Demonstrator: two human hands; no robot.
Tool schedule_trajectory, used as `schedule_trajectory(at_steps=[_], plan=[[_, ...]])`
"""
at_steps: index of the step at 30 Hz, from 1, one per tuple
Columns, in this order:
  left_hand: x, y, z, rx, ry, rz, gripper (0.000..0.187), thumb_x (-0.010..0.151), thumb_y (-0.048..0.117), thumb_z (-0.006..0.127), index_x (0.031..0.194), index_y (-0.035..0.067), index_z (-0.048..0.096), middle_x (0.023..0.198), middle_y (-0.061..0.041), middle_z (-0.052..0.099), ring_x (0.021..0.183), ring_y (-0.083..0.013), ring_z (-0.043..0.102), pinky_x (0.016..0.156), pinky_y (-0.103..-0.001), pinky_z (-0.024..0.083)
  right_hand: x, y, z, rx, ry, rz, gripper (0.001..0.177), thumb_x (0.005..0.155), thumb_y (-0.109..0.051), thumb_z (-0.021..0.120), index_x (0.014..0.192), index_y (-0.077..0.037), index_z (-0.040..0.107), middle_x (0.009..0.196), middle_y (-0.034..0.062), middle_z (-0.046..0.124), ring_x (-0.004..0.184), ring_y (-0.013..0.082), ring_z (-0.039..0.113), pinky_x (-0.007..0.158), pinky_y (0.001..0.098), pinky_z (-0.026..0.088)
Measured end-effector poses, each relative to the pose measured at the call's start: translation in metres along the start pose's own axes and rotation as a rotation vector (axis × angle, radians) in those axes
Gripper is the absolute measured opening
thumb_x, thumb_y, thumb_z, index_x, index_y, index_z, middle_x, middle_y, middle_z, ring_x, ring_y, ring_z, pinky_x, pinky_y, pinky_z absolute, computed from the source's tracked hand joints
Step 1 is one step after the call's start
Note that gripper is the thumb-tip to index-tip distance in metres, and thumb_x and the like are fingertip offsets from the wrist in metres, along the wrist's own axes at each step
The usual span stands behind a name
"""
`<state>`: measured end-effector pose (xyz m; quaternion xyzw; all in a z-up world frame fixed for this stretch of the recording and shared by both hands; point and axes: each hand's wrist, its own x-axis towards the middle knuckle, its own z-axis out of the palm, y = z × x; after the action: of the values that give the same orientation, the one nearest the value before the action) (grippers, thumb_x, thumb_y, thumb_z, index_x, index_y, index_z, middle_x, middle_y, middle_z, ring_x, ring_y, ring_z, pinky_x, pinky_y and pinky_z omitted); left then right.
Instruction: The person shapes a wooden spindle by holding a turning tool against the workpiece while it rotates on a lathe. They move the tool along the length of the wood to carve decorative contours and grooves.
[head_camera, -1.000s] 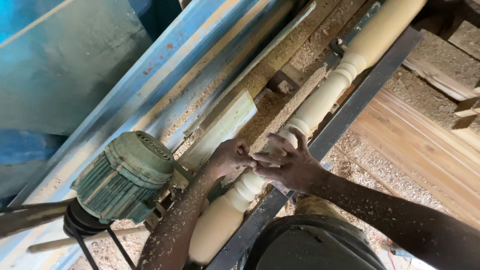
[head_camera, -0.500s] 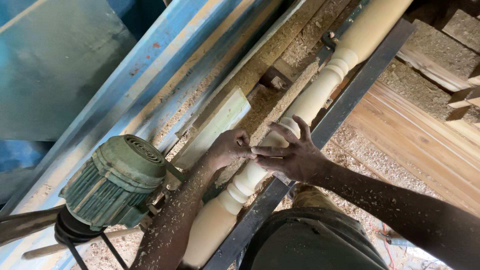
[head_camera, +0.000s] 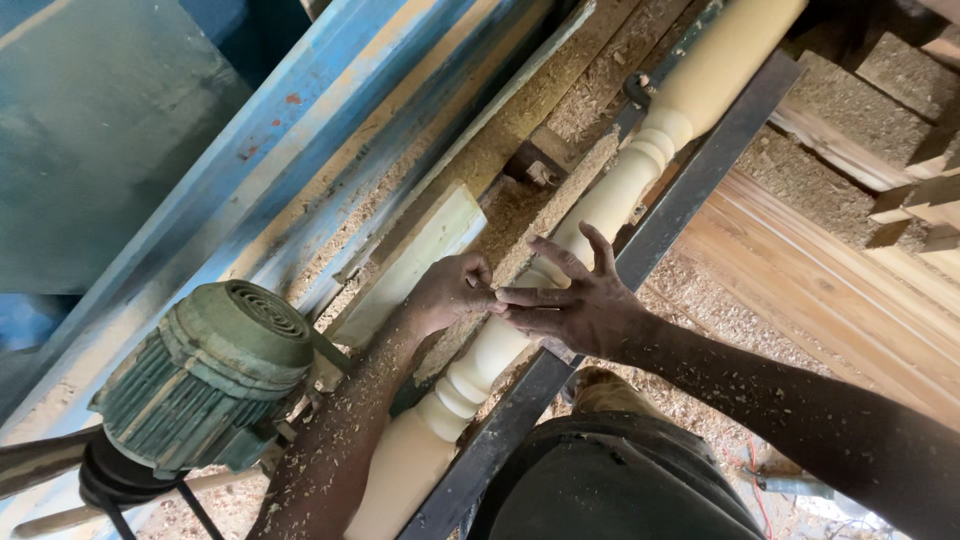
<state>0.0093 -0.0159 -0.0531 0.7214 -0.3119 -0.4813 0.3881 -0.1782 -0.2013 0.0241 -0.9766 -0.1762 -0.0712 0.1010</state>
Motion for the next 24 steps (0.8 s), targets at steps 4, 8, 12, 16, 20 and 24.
schedule_trajectory(at_steps=[4,8,12,16,20,24], plan=[[0.002,0.001,0.0,-0.066,-0.002,0.065,0.033,0.072,0.015,0.088,0.082,0.01,0.057,0.077,-0.002,0.062,0.071,-0.0128,0.058,0.061,-0.03,0.047,-0.001,0.004,-0.002,-0.041,-0.024,0.005,0.051,0.082,-0.046,0.074,0.131,-0.054,0.061,0.148,-0.0262,0.051,0.152,0.0294,0.017,0.117,0.0774,0.005],[0.001,0.008,0.0,-0.061,-0.001,0.058,0.034,0.072,0.015,0.089,0.082,0.01,0.056,0.075,-0.001,0.062,0.07,-0.012,0.058,0.06,-0.029,0.046,-0.001,0.008,-0.001,-0.031,-0.033,0.018,0.05,0.084,-0.046,0.073,0.131,-0.055,0.059,0.147,-0.0263,0.051,0.153,0.0279,0.016,0.118,0.077,0.005],[0.002,0.012,-0.001,-0.036,0.006,0.085,0.035,0.073,0.016,0.089,0.081,0.01,0.056,0.074,0.0,0.061,0.07,-0.0113,0.057,0.06,-0.029,0.046,-0.001,0.011,-0.004,-0.005,-0.04,0.018,0.051,0.084,-0.046,0.073,0.132,-0.054,0.059,0.148,-0.0252,0.051,0.153,0.0289,0.016,0.117,0.0775,0.005],[0.007,0.011,0.001,-0.102,0.01,0.132,0.035,0.073,0.019,0.09,0.081,0.01,0.057,0.075,0.0,0.06,0.071,-0.0109,0.055,0.061,-0.029,0.045,0.0,0.016,-0.007,-0.035,-0.096,0.038,0.057,0.078,-0.045,0.077,0.131,-0.056,0.059,0.148,-0.0253,0.05,0.153,0.0281,0.014,0.117,0.0775,0.004],[0.014,0.009,-0.001,-0.011,0.024,0.091,0.037,0.07,0.025,0.09,0.079,0.011,0.058,0.075,0.0,0.062,0.07,-0.0118,0.056,0.062,-0.029,0.044,-0.002,0.021,-0.008,-0.031,-0.106,0.029,0.061,0.075,-0.046,0.081,0.131,-0.055,0.059,0.15,-0.0253,0.048,0.152,0.0302,0.014,0.115,0.0787,0.005],[0.022,0.004,0.005,-0.132,0.025,0.158,0.039,0.071,0.027,0.092,0.08,0.01,0.058,0.077,-0.003,0.06,0.072,-0.0146,0.053,0.062,-0.03,0.042,-0.004,0.028,-0.006,-0.075,-0.047,0.027,0.061,0.074,-0.046,0.083,0.13,-0.056,0.061,0.151,-0.0264,0.047,0.152,0.0306,0.015,0.116,0.078,0.008]])
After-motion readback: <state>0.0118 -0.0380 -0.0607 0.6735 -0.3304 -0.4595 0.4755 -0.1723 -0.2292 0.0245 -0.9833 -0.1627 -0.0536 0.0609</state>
